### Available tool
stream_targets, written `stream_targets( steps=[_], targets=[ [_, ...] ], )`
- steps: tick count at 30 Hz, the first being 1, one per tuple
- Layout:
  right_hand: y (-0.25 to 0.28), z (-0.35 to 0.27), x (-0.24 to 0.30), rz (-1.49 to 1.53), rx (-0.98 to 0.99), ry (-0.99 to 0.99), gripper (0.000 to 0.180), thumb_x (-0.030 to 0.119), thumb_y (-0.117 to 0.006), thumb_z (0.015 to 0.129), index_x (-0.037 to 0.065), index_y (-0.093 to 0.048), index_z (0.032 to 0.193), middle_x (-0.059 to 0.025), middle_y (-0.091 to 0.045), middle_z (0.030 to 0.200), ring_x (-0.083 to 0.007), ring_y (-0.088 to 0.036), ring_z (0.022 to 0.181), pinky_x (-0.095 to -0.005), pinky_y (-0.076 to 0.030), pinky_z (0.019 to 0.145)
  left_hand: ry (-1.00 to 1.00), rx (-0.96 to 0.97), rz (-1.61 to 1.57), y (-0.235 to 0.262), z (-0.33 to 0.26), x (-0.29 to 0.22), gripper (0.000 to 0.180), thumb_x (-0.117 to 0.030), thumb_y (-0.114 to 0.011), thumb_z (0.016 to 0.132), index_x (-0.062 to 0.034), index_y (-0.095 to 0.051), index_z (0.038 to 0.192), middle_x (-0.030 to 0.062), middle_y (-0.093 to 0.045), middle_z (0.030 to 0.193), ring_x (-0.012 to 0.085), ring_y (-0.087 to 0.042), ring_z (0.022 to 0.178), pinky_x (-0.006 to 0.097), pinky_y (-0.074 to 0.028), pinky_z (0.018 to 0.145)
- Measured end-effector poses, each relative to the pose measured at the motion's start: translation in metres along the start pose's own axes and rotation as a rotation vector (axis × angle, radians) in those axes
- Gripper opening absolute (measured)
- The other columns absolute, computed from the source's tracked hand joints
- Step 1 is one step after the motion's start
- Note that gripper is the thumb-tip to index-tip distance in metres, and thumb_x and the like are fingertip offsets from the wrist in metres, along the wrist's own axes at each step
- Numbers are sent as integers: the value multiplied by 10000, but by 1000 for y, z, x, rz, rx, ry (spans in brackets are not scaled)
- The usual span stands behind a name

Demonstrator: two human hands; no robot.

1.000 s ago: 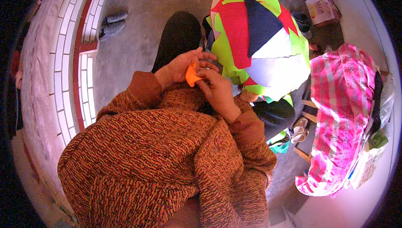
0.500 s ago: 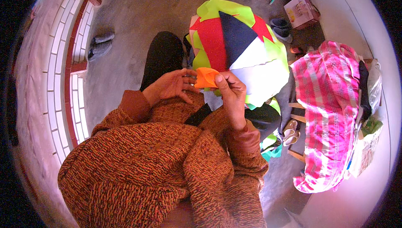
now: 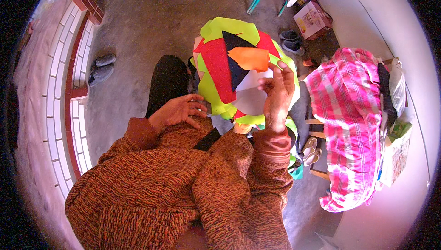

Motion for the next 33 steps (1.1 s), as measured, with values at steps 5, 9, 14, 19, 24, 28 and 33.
stream_targets(
  steps=[5,9,14,19,24,28,33],
  targets=[
    [30,7,-4,-432,1,182,269,118,-615,877,60,-540,1128,-67,-585,977,-95,-525,583,-211,-406,532,-9,31,-5,-5,1,-1,407,-366,-403,975,-70,-453,1251,202,-550,1182,351,-550,1105,606,-492,819],
    [-22,-1,19,-939,159,528,324,78,-711,761,80,-600,1065,-77,-568,1033,-160,-558,697,-274,-480,630,-21,46,-5,-4,2,-1,406,-366,-406,975,-67,-460,1245,202,-556,1175,353,-554,1098,608,-491,819],
    [-47,1,13,-1251,212,674,277,108,-710,724,87,-629,988,-120,-575,1031,-287,-602,864,-368,-501,760,-6,13,-2,-1,1,-1,395,-357,-422,971,-69,-467,1239,201,-565,1164,352,-556,1097,612,-489,819],
    [-39,15,22,-1157,147,672,132,135,-695,773,60,-645,869,-124,-595,951,-309,-588,853,-391,-488,724,-25,21,-3,-3,-1,-3,384,-356,-441,965,-73,-478,1221,195,-569,1159,349,-557,1094,612,-487,822],
    [-27,38,19,-462,265,234,270,285,-617,913,18,-602,877,30,-562,765,-54,-472,711,-210,-401,662,-27,16,3,-4,-1,-3,376,-360,-442,964,-78,-489,1208,193,-572,1154,341,-557,1097,608,-489,822],
    [-28,33,20,-245,362,18,255,300,-590,922,46,-612,928,9,-607,806,-65,-531,691,-205,-420,665,-22,14,7,-4,-1,-2,372,-361,-440,965,-80,-494,1203,192,-572,1155,338,-564,1089,606,-492,818],
    [-43,18,19,33,450,-154,255,283,-570,930,41,-614,997,-36,-651,856,-95,-601,665,-207,-468,566,-22,11,0,-3,-1,-2,369,-358,-435,968,-78,-495,1201,195,-573,1154,341,-571,1077,602,-496,813]
  ],
)
Point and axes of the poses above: each hand's wrist, its own z-axis towards the middle knuckle, its own y-axis out of the back of the hand, x = y × z, the point moved 10 cm from there along z, towards the middle knuckle
